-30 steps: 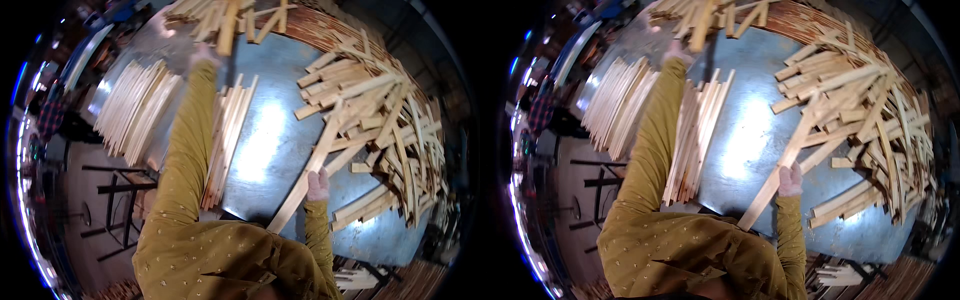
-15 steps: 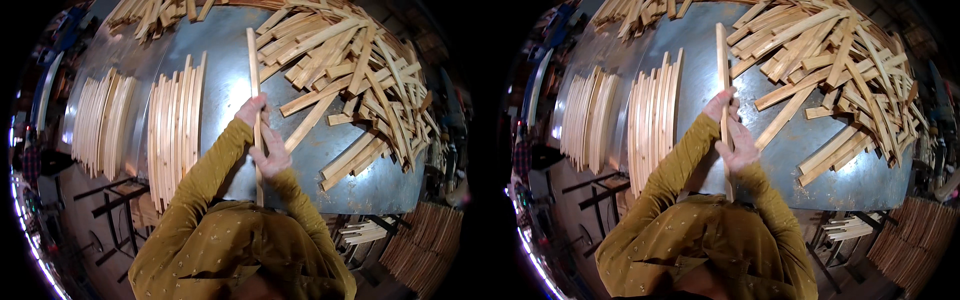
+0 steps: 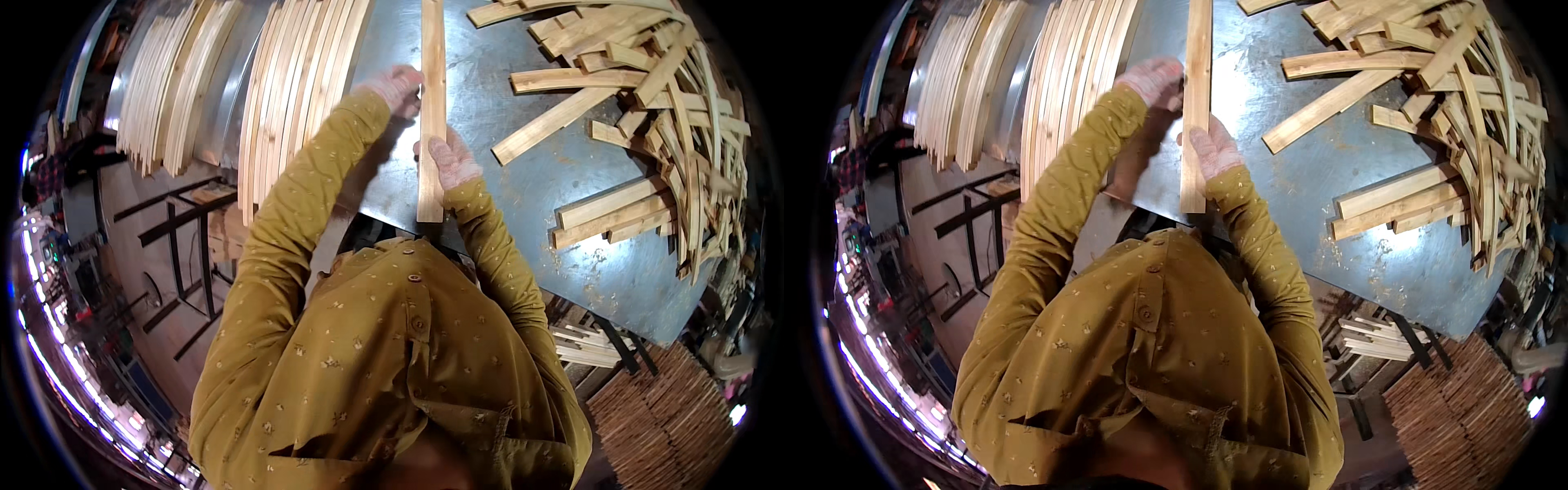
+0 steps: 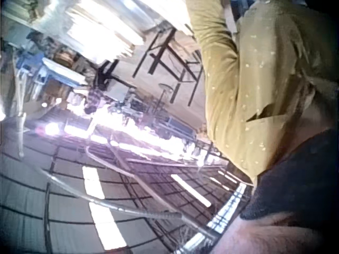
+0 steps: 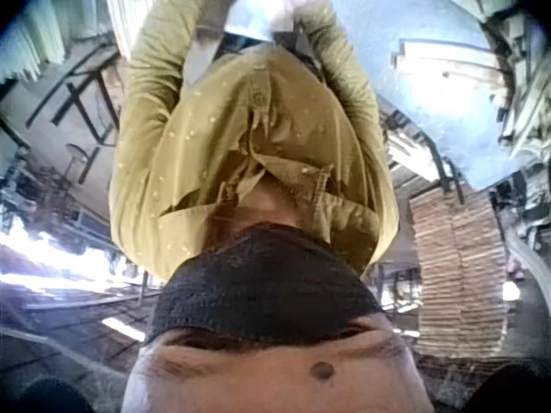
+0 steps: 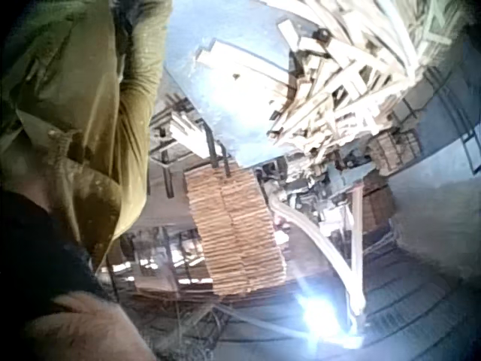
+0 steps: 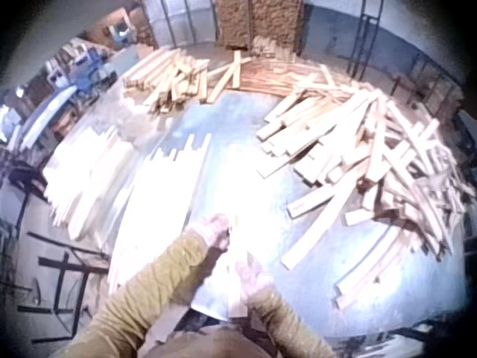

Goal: The person sorts thin wooden strips on a metal table, picking them up from a disorganized pile and arranging them into neat stacks. The person handles the wood by hand, repeatedly picking up individual pieces or small groups and placing them into a growing organized pile.

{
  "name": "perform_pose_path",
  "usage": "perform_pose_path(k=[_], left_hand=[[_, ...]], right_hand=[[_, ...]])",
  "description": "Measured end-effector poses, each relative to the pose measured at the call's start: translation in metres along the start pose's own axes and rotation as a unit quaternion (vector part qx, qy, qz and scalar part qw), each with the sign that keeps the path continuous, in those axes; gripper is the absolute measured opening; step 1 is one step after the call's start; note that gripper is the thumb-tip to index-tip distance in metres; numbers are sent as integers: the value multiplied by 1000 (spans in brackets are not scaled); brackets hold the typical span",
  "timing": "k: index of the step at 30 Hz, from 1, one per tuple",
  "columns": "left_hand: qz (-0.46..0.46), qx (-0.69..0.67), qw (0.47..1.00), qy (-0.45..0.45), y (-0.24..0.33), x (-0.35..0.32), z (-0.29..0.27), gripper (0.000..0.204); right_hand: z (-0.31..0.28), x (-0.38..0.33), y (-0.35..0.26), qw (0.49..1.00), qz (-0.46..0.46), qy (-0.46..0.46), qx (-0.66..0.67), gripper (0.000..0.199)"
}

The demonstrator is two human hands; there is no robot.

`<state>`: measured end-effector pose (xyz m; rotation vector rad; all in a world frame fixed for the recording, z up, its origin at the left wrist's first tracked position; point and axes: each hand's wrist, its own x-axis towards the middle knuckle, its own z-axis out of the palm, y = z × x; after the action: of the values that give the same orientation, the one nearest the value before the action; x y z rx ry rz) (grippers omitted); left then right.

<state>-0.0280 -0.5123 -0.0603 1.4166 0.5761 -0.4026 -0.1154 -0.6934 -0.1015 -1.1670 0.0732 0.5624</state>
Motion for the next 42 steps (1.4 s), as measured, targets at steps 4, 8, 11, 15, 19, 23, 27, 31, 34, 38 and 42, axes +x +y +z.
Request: perform_pose_path(k=[4, 8, 11, 15, 19, 23, 27, 31, 34, 38, 42], left_hand=[[229, 275, 897, 259, 18, 1, -102, 59], [115, 336, 823, 443, 9, -49, -257, 63], [-8, 417, 830, 372, -13, -47, -298, 70], [59, 471, 836, 273, -30, -21, -281, 74], [136, 438, 869, 187, -17, 6, -290, 50], [83, 386, 906, 152, -15, -3, -299, 74], [176, 428, 864, 200, -47, 6, -310, 58], [124, 392, 889, 200, -46, 3, -305, 61], [191, 431, 851, 230, -61, 8, -306, 64], [116, 425, 871, 219, -39, 5, -302, 56], [139, 380, 884, 237, -48, 1, -303, 69]], right_hand=[[30, 0, -26, 851, 43, 73, -517, 58], [94, 19, 0, 789, 182, -48, -584, 78], [124, 43, 28, 790, 125, -111, -590, 85], [124, 81, 52, 846, 29, -11, -533, 81], [114, 149, 12, 864, -44, 126, -486, 67], [102, 223, -12, 740, -101, 219, -629, 68], [114, 315, -80, 595, -276, 149, -740, 68], [142, 373, -97, 499, -155, 88, -848, 61], [116, 418, -84, 512, -137, 120, -840, 57], [137, 392, -79, 471, -279, 117, -829, 45], [131, 386, -103, 753, -218, -16, -621, 61]])
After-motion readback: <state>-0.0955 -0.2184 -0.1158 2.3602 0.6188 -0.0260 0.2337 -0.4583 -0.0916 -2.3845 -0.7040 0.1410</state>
